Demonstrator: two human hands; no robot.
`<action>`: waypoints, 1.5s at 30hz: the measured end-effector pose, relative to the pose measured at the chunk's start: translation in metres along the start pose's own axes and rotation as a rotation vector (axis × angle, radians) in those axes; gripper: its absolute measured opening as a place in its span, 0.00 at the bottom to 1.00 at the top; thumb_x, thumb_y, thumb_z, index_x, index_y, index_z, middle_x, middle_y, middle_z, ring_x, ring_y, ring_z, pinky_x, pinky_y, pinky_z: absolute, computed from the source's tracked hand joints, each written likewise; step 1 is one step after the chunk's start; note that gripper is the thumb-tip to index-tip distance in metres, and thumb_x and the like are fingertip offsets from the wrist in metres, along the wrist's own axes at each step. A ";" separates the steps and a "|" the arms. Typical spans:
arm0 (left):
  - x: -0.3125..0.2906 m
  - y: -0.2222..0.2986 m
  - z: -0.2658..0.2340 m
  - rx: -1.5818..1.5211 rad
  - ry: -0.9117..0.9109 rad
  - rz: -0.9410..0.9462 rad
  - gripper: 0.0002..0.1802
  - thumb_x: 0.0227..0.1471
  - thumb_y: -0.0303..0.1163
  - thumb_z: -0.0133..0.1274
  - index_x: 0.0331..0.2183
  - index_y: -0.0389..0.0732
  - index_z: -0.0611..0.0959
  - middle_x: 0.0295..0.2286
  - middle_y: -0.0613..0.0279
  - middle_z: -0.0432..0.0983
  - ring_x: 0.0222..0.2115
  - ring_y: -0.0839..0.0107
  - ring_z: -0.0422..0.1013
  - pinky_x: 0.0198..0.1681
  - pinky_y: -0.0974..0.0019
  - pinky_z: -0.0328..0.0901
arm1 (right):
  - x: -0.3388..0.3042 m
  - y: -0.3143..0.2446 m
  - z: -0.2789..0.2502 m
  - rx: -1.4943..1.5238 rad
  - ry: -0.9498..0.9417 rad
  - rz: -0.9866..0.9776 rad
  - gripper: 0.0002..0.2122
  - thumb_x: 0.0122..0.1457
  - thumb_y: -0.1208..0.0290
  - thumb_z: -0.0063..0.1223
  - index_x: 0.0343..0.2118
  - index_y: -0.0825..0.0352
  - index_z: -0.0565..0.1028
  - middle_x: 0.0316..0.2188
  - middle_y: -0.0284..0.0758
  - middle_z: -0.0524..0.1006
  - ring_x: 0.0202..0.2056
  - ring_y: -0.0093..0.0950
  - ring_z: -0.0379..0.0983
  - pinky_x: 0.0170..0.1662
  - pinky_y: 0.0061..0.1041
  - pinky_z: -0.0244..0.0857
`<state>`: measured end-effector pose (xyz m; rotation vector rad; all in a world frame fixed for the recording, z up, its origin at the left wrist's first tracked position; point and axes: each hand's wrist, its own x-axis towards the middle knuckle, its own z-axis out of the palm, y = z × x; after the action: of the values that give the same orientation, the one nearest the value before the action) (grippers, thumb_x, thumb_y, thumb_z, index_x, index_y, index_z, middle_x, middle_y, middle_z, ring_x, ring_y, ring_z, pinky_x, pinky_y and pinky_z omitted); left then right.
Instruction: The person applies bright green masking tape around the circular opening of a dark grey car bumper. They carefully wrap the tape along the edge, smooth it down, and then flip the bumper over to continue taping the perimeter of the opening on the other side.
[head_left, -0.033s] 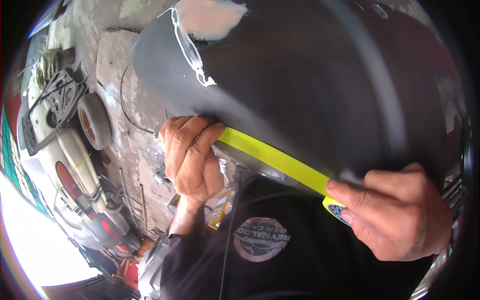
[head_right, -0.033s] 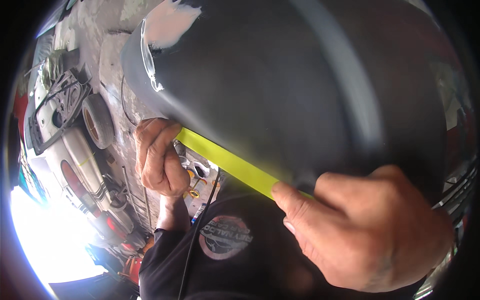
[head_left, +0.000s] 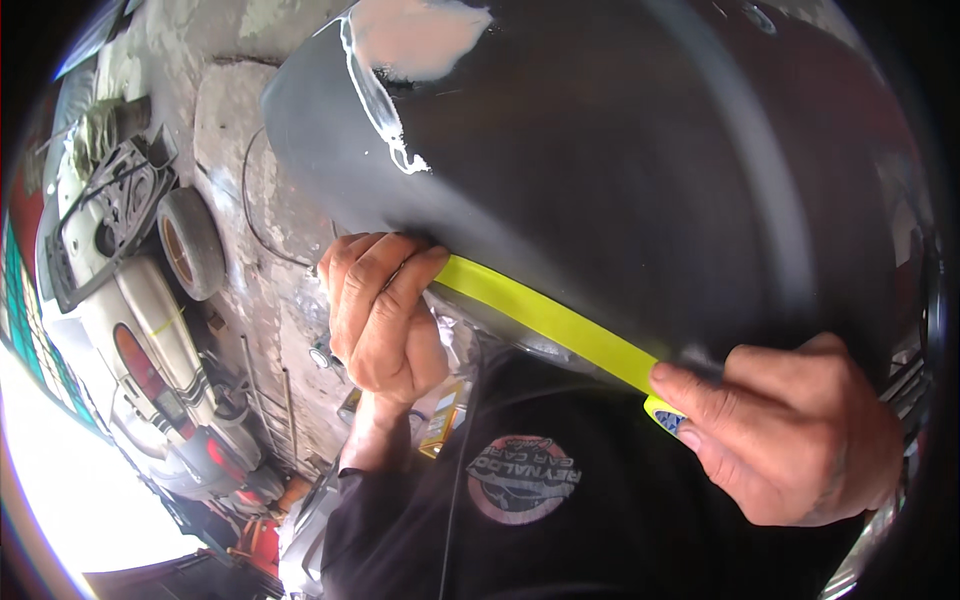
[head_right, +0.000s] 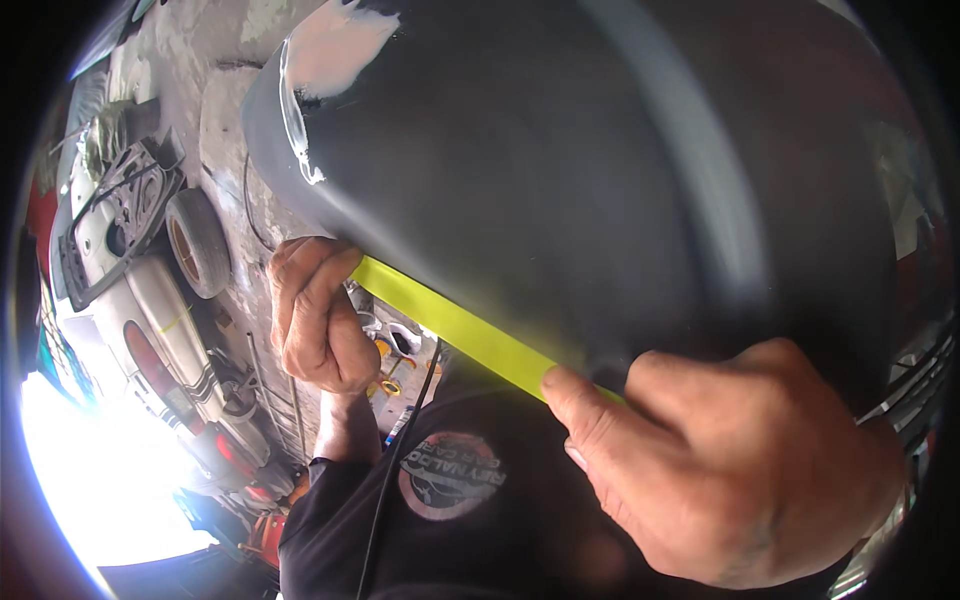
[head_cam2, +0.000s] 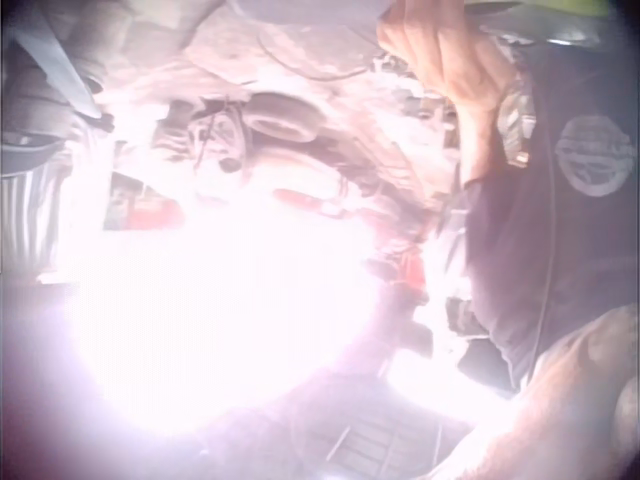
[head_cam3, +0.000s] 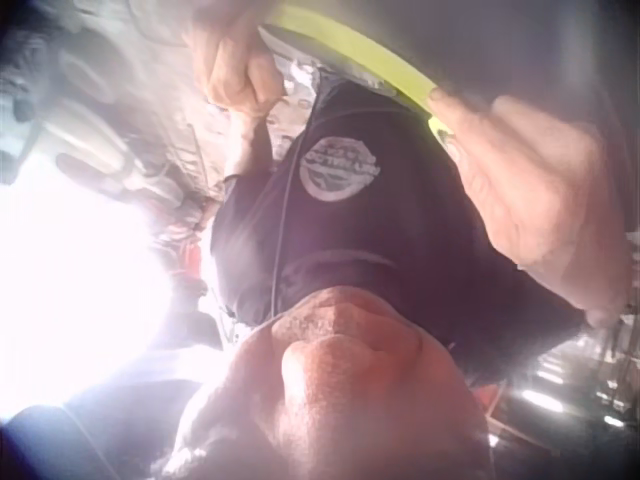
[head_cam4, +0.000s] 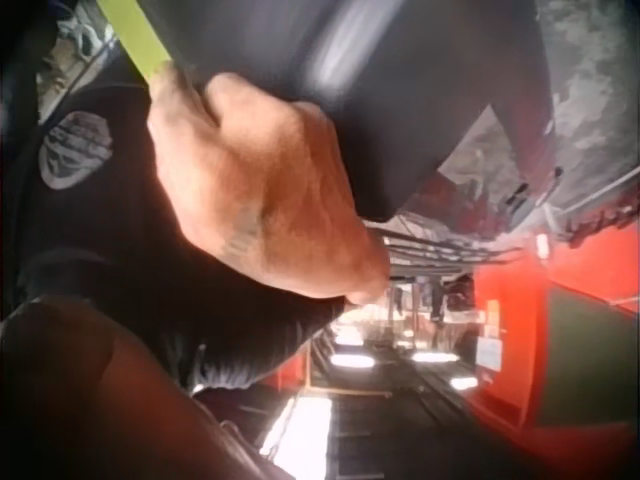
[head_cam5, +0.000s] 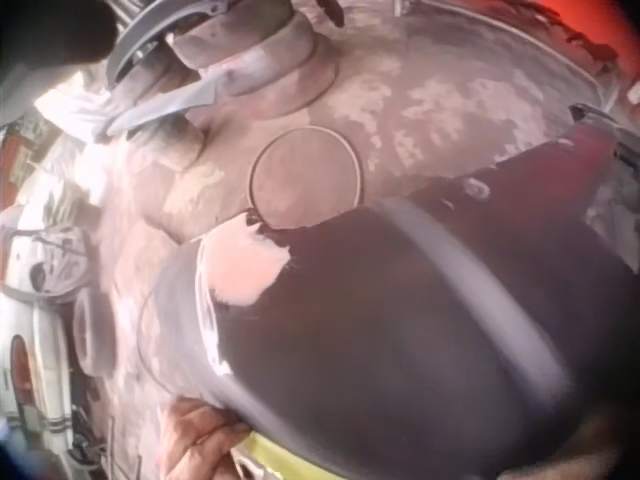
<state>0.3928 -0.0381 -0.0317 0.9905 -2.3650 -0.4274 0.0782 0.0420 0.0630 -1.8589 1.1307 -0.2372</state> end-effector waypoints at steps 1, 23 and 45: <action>0.000 0.000 0.000 0.003 -0.002 0.001 0.19 0.35 0.22 0.54 0.34 0.28 0.88 0.34 0.46 0.81 0.36 0.50 0.78 0.46 0.50 0.70 | 0.000 0.001 0.001 -0.003 -0.011 0.001 0.23 0.49 0.80 0.68 0.51 0.76 0.83 0.20 0.32 0.72 0.16 0.25 0.69 0.16 0.27 0.60; 0.005 0.024 -0.011 0.009 -0.109 0.037 0.22 0.35 0.23 0.55 0.37 0.29 0.89 0.37 0.44 0.81 0.39 0.46 0.77 0.48 0.48 0.71 | -0.026 0.001 0.040 0.081 0.025 -0.075 0.23 0.57 0.78 0.68 0.55 0.80 0.78 0.20 0.31 0.66 0.14 0.22 0.63 0.13 0.27 0.58; 0.011 0.037 0.002 -0.001 -0.218 0.137 0.20 0.42 0.19 0.54 0.40 0.37 0.90 0.42 0.51 0.79 0.46 0.52 0.75 0.53 0.53 0.66 | -0.051 -0.006 0.105 0.234 0.506 0.103 0.18 0.59 0.84 0.64 0.54 0.74 0.82 0.22 0.41 0.73 0.19 0.36 0.72 0.22 0.36 0.65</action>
<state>0.3644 -0.0208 -0.0112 0.8096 -2.6074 -0.5064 0.1130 0.1459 0.0227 -1.5670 1.4612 -0.7790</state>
